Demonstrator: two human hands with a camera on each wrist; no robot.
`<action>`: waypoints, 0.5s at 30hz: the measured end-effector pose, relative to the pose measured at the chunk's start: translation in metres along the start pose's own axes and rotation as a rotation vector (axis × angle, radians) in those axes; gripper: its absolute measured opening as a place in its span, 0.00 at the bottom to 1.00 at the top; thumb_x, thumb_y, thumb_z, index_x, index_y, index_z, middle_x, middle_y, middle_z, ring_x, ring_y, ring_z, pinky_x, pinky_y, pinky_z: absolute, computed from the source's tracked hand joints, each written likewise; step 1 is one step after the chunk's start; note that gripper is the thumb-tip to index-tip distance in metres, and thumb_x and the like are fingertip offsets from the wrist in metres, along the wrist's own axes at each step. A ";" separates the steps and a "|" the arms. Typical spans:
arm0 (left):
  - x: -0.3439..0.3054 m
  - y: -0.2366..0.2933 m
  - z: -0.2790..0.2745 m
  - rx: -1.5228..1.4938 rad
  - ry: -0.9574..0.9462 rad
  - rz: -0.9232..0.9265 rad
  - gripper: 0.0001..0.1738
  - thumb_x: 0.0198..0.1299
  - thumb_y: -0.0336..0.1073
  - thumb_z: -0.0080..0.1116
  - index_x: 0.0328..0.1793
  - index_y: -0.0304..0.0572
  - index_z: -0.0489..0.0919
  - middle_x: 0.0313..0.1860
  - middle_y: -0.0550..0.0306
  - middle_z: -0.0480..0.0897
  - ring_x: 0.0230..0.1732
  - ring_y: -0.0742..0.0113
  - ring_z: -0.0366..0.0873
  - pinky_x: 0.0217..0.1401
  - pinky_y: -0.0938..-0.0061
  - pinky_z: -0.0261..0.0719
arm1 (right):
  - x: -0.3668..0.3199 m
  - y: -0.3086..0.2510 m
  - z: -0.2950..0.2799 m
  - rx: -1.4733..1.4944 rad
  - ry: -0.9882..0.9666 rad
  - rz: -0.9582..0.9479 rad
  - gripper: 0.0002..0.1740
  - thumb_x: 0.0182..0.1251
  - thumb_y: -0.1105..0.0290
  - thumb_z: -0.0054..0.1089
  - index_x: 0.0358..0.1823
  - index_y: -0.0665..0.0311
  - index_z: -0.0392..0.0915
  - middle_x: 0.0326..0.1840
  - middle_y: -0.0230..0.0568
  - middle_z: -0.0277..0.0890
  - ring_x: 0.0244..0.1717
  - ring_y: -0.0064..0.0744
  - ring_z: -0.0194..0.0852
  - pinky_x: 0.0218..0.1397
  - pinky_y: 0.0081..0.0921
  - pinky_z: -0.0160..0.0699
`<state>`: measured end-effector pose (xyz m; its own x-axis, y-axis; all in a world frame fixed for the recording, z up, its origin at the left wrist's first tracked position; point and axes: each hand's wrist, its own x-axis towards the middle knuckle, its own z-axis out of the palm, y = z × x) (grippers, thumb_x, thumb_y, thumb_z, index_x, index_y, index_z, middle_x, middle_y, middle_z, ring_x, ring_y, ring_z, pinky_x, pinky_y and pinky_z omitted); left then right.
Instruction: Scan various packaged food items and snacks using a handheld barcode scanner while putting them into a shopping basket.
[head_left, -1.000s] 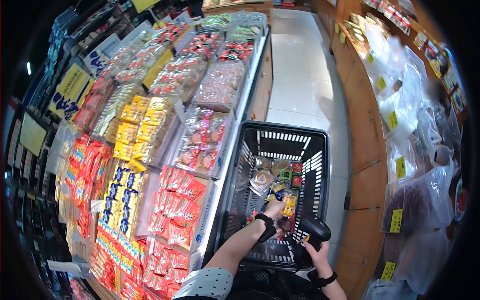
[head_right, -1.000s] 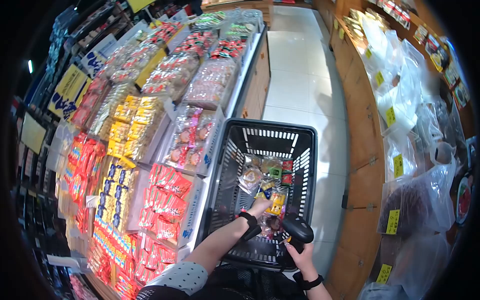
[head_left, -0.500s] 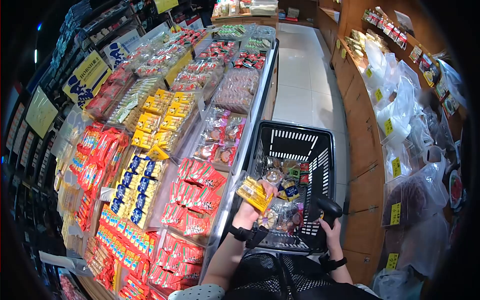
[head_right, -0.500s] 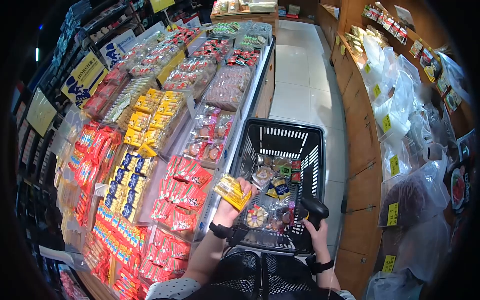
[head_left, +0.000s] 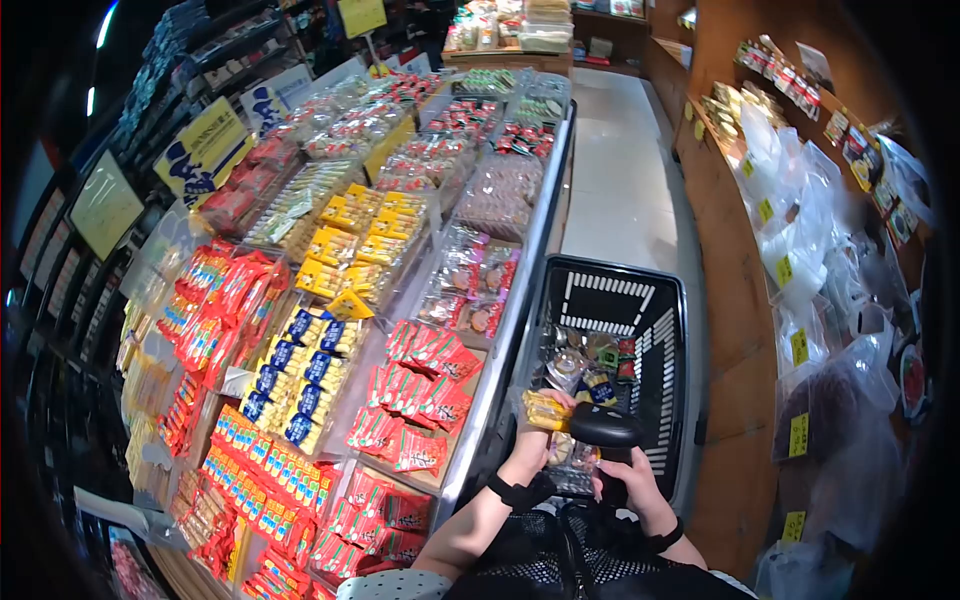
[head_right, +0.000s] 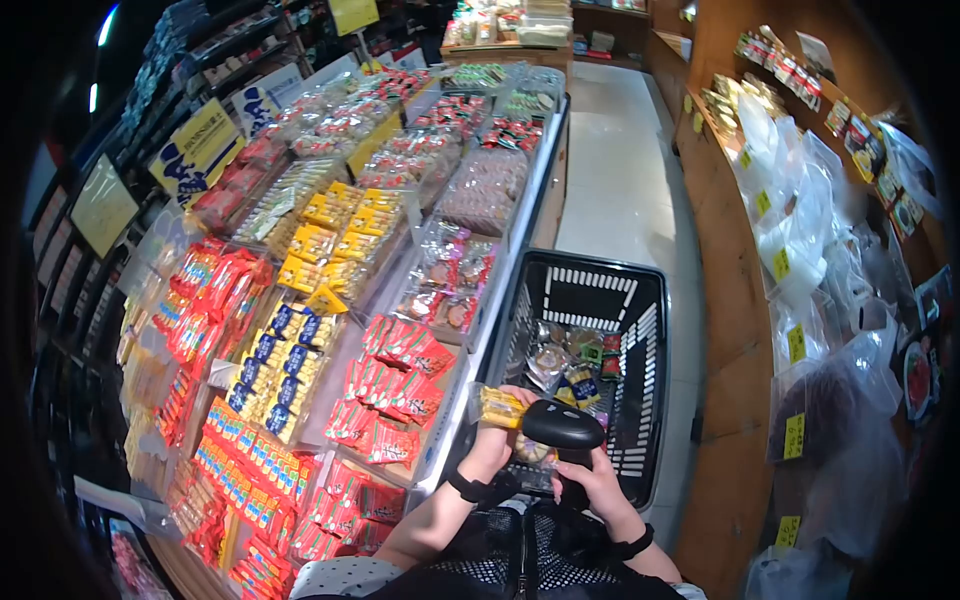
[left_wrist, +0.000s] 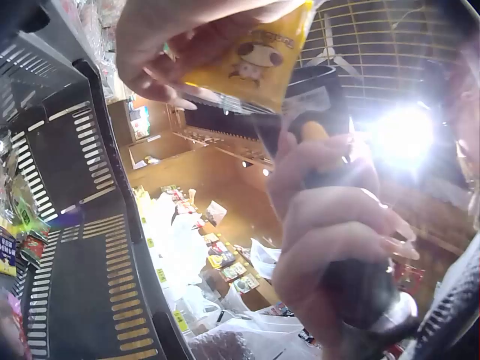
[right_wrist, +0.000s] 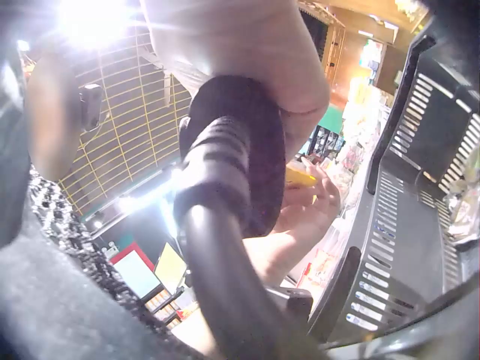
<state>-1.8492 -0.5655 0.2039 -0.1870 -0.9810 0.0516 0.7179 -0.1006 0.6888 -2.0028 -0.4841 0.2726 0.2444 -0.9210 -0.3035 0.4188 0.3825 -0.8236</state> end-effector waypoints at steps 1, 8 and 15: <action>-0.003 0.003 -0.001 -0.017 0.040 0.014 0.04 0.59 0.31 0.47 0.39 0.40 0.69 0.37 0.53 0.75 0.42 0.64 0.73 0.50 0.72 0.72 | 0.000 0.002 0.002 -0.009 -0.021 0.000 0.16 0.59 0.76 0.54 0.48 0.73 0.66 0.24 0.41 0.73 0.23 0.31 0.74 0.24 0.27 0.76; 0.004 0.068 -0.031 0.119 0.310 -0.030 0.11 0.55 0.26 0.45 0.45 0.36 0.72 0.39 0.55 0.79 0.38 0.69 0.78 0.43 0.70 0.76 | 0.011 0.005 0.013 0.060 0.129 -0.181 0.13 0.58 0.74 0.52 0.43 0.71 0.66 0.20 0.43 0.71 0.18 0.32 0.71 0.21 0.27 0.74; 0.082 0.200 -0.065 0.209 0.515 0.199 0.07 0.57 0.34 0.52 0.40 0.41 0.71 0.39 0.57 0.75 0.38 0.66 0.75 0.36 0.61 0.83 | 0.016 -0.005 0.009 0.056 0.180 -0.186 0.14 0.57 0.73 0.52 0.44 0.70 0.66 0.20 0.43 0.70 0.17 0.32 0.70 0.21 0.27 0.74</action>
<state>-1.6776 -0.6764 0.2987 0.3252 -0.9371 -0.1268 0.5486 0.0777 0.8325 -1.9930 -0.5005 0.2764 0.0013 -0.9722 -0.2341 0.4911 0.2046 -0.8468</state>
